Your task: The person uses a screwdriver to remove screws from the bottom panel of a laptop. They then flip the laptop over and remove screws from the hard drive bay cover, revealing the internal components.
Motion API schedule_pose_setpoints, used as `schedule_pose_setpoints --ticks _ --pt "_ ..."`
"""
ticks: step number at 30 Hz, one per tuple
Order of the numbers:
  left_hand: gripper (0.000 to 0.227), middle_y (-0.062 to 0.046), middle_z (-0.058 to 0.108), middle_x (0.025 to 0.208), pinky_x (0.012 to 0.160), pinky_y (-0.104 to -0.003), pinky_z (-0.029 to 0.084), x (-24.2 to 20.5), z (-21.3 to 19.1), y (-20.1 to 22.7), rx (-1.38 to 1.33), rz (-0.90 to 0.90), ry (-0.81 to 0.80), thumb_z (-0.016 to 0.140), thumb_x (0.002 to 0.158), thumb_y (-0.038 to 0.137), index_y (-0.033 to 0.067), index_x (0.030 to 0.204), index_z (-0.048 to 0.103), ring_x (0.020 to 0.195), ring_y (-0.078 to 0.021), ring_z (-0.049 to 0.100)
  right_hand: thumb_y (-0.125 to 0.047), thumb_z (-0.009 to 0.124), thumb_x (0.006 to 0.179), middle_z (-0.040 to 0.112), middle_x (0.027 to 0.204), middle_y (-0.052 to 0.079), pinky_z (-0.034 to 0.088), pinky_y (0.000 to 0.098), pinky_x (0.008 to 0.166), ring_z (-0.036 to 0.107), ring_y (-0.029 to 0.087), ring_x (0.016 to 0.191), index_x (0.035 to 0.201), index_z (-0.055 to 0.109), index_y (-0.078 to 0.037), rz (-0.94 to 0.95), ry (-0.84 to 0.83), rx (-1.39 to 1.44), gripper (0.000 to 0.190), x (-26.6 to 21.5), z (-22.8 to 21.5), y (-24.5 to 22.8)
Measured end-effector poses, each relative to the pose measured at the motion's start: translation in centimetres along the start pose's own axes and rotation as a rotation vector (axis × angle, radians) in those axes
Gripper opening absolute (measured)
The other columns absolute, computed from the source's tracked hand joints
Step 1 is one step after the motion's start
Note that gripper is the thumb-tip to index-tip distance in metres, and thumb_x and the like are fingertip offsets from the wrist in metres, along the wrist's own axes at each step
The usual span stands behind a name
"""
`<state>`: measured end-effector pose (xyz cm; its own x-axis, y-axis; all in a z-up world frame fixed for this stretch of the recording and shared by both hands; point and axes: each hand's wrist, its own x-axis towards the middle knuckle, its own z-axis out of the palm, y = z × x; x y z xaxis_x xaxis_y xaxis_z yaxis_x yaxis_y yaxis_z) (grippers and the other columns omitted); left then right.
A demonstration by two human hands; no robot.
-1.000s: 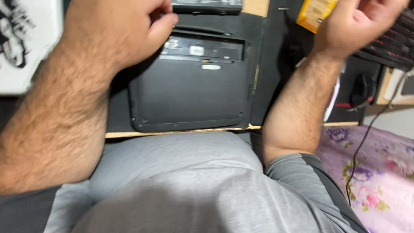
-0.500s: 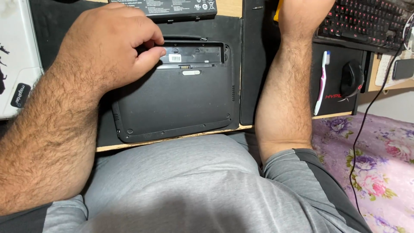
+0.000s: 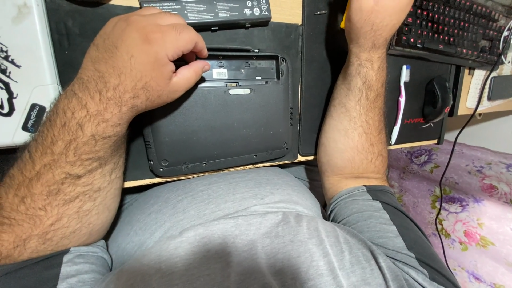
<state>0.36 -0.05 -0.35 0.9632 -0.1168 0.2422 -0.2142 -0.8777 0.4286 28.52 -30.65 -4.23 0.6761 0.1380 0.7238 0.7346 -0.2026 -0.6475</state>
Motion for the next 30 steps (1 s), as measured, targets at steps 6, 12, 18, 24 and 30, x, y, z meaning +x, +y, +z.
schedule_pose_setpoints --ticks 6,12,18,24,30 --pt "0.013 0.002 0.07 0.089 0.068 -0.04 0.052 0.4 -0.8 0.6 -0.061 -0.018 -0.011 0.076 0.097 0.029 0.0161 0.1 0.076 0.089 -0.0228 0.066 0.015 0.071 0.081 0.047 0.066 -0.002 0.035 0.0312 0.057 0.041 0.01 0.065 0.068 0.043 -0.012 0.035 -0.048 0.038 0.041 0.8 1.6 -0.3" --pt "0.022 -0.007 0.072 0.098 0.081 -0.033 0.052 0.7 -1.3 2.6 -0.499 0.032 0.228 0.079 0.095 0.008 0.0034 0.115 0.073 0.089 -0.0207 0.067 -0.013 0.067 0.106 0.066 0.088 0.021 0.06 0.0453 0.07 0.067 0.033 0.077 0.112 0.05 -0.009 0.32 -0.198 0.773 0.019 -1.1 3.6 -8.4" --pt "0.028 0.001 0.068 0.095 0.075 -0.031 0.05 0.7 0.0 2.9 -0.579 -0.009 0.3 0.084 0.092 0.011 0.009 0.116 0.069 0.073 -0.0138 0.055 -0.011 0.065 0.106 0.064 0.106 0.026 0.063 0.0405 0.08 0.065 0.029 0.088 0.118 0.048 -0.009 0.349 -0.37 0.903 0.021 -4.4 5.5 -11.5" --pt "0.018 0.002 0.069 0.088 0.074 -0.03 0.049 0.9 -0.1 2.9 -0.56 0.002 0.292 0.084 0.094 0.013 0.0102 0.108 0.073 0.075 -0.0145 0.061 -0.017 0.068 0.105 0.063 0.103 0.027 0.059 0.0369 0.078 0.062 0.028 0.087 0.117 0.048 -0.011 0.326 -0.398 0.891 0.024 -5.3 6.0 -12.4" --pt "0.005 -0.001 0.071 0.086 0.074 -0.031 0.05 0.9 0.4 2.8 -0.547 0.008 0.344 0.077 0.098 0.008 0.0077 0.103 0.075 0.079 -0.0168 0.065 -0.017 0.07 0.103 0.063 0.102 0.026 0.058 0.0348 0.079 0.064 0.028 0.088 0.116 0.048 -0.011 0.317 -0.401 0.881 0.026 -5.4 6.1 -12.5"
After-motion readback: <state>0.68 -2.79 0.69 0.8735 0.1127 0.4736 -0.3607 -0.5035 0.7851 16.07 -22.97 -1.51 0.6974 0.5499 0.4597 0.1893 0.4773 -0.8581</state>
